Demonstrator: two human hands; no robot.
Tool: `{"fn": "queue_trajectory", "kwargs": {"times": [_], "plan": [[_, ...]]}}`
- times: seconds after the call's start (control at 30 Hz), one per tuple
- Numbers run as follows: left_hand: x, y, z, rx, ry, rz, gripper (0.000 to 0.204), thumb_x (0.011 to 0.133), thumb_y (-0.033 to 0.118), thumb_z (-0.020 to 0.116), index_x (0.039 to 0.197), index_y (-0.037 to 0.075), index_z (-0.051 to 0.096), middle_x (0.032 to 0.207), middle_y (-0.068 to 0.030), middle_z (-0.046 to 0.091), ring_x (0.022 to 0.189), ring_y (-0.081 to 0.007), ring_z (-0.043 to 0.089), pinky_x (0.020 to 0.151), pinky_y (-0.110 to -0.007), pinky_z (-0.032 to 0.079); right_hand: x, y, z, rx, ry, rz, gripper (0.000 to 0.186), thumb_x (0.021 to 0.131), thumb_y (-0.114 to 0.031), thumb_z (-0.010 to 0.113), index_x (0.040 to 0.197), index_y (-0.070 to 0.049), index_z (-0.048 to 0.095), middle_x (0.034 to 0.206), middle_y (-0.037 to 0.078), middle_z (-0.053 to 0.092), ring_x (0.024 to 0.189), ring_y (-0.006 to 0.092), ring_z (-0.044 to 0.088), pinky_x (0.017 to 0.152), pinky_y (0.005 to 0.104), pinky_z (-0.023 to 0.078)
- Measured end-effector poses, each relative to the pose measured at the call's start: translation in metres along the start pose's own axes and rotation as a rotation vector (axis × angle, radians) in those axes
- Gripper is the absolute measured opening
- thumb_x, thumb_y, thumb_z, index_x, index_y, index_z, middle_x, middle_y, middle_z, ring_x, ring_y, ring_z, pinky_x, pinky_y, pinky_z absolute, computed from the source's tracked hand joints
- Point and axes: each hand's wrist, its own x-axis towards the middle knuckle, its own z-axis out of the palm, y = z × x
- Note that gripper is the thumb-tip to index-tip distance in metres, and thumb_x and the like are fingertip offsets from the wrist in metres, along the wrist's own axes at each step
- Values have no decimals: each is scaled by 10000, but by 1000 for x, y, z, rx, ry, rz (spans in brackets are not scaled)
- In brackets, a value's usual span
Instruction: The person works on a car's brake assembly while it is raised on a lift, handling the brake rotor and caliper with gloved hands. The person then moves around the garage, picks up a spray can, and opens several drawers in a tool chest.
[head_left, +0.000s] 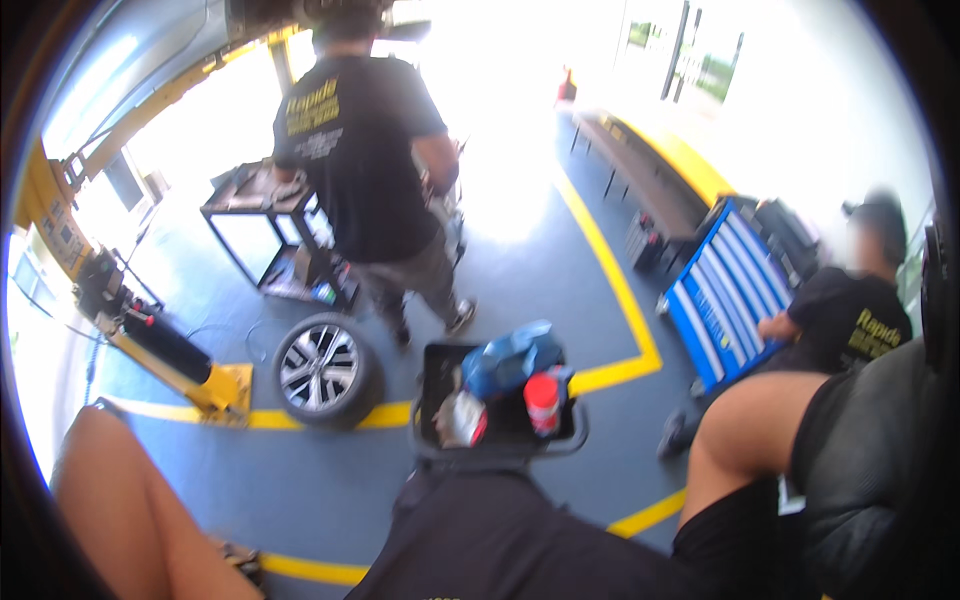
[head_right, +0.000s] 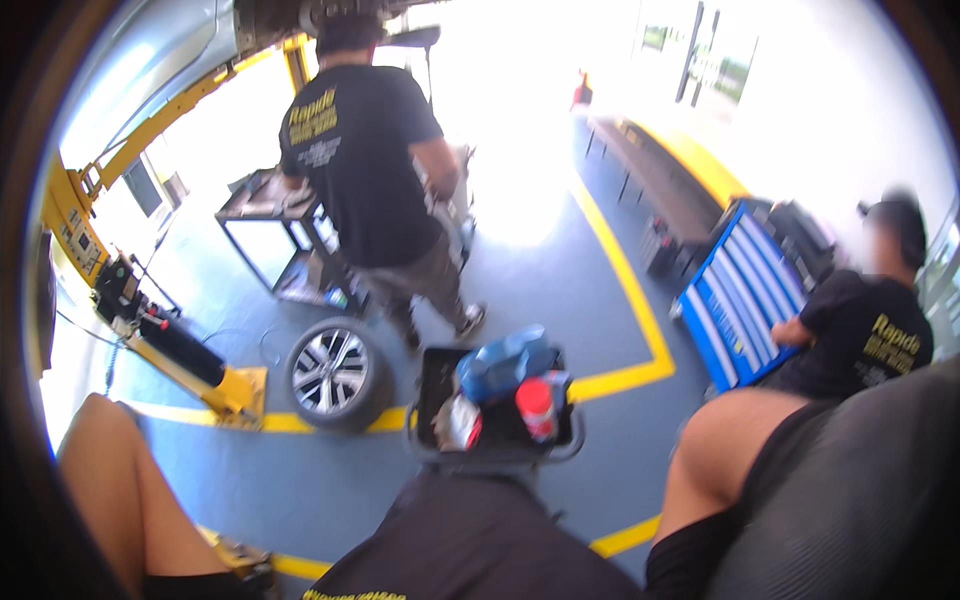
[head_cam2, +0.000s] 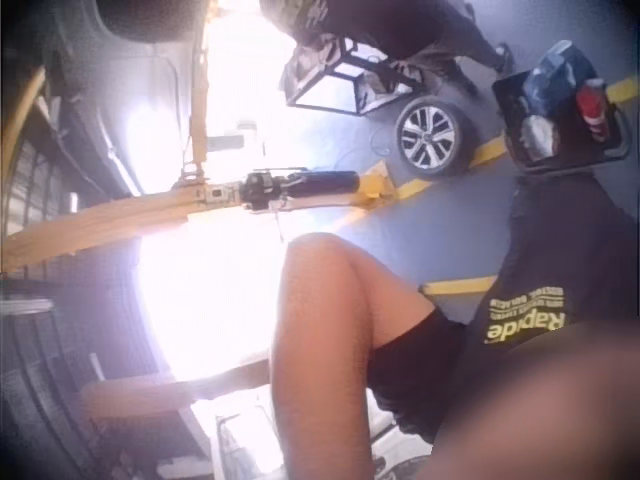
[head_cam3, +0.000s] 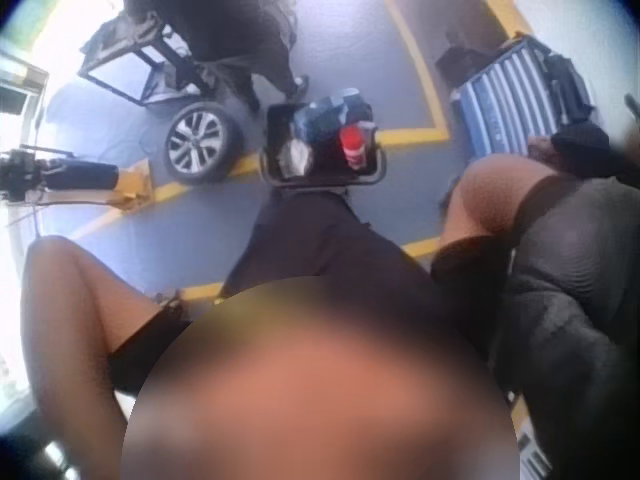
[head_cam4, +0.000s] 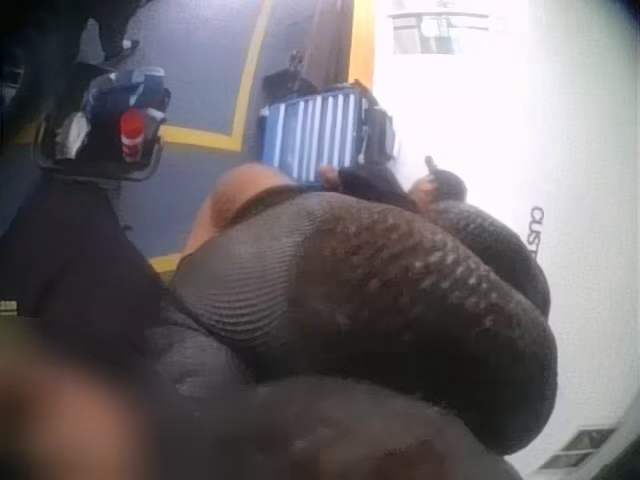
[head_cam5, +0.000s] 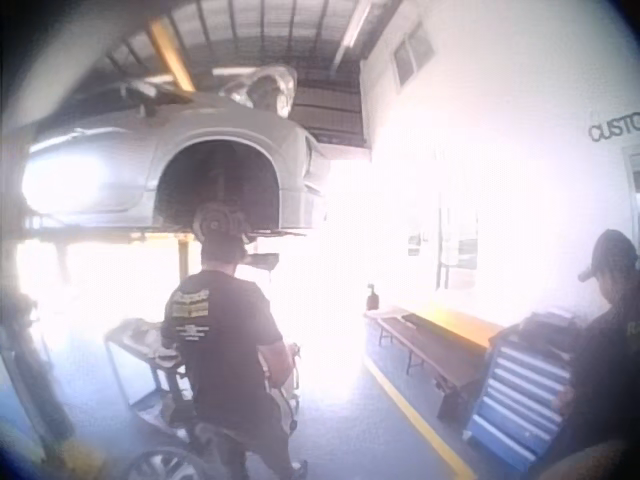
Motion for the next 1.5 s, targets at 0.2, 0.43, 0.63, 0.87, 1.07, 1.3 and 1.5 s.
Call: {"fn": "queue_trajectory", "kwargs": {"times": [0.2, 0.43, 0.63, 0.87, 1.07, 1.3, 1.5], "plan": [[0, 0, 6, -29, -35, -24, 415, 1052, 131, 519, 1433, -29, 559, 1385, -184, 655, 1343, -292, 601, 1157, -410, 446, -15, -1, -18, -16, 25, 42, 363, 1002, -89, 684, 1351, -27, 602, 1290, 118, 684, 1183, 184, 652, 1006, 320, 519], [-66, -10, 26, -36, 174, -144, 402, 1038, 116, 524, 1410, -26, 576, 1371, -180, 662, 1336, -287, 606, 1158, -409, 442, -139, 37, 35, -95, 191, 579, 274, 1009, -76, 691, 1275, -12, 673, 1263, 114, 710, 1155, 180, 672, 1000, 314, 523], [-149, 12, 203, -642, 475, -1134, 392, 1025, 103, 528, 1391, -23, 590, 1359, -177, 668, 1329, -283, 611, 1160, -408, 439, -359, 28, 198, 72, 278, 1499, 252, 1028, -136, 683, 1226, 20, 701, 1107, 116, 751, 1027, 157, 700, 932, 332, 561], [-106, 210, 466, -690, 20, -1031, 247, 872, 250, 732, 1043, 75, 699, 1120, -130, 686, 1105, -359, 641, 942, -500, 505, -440, -18, 269, -271, -186, 1218, 855, 807, -295, 894, 1481, 10, 465, 1418, 273, 553, 1342, 429, 548, 1132, 512, 458], [-102, 249, 480, -490, -179, -1014, 211, 865, 339, 703, 930, 146, 759, 1053, -56, 721, 1133, -314, 621, 993, -519, 409, -443, 7, 313, -284, -300, 1427, 1044, 715, -475, 934, 1527, -55, 431, 1428, 247, 542, 1325, 446, 561, 1125, 559, 448], [-100, 248, 475, -529, -155, -1058, 219, 838, 356, 731, 859, 139, 741, 982, -62, 707, 1098, -298, 619, 1030, -518, 366, -437, 16, 315, -189, -200, 1422, 758, 704, -341, 967, 1325, -90, 614, 1192, 169, 695, 1111, 372, 687, 920, 474, 571], [-101, 247, 470, -512, -174, -1058, 242, 891, 358, 681, 876, 131, 763, 998, -72, 730, 1109, -300, 633, 1021, -530, 373, -418, 8, 306, 134, 307, 1553, 672, 737, -135, 944, 1318, -35, 622, 1228, 97, 705, 1096, 258, 702, 998, 424, 563]]}}
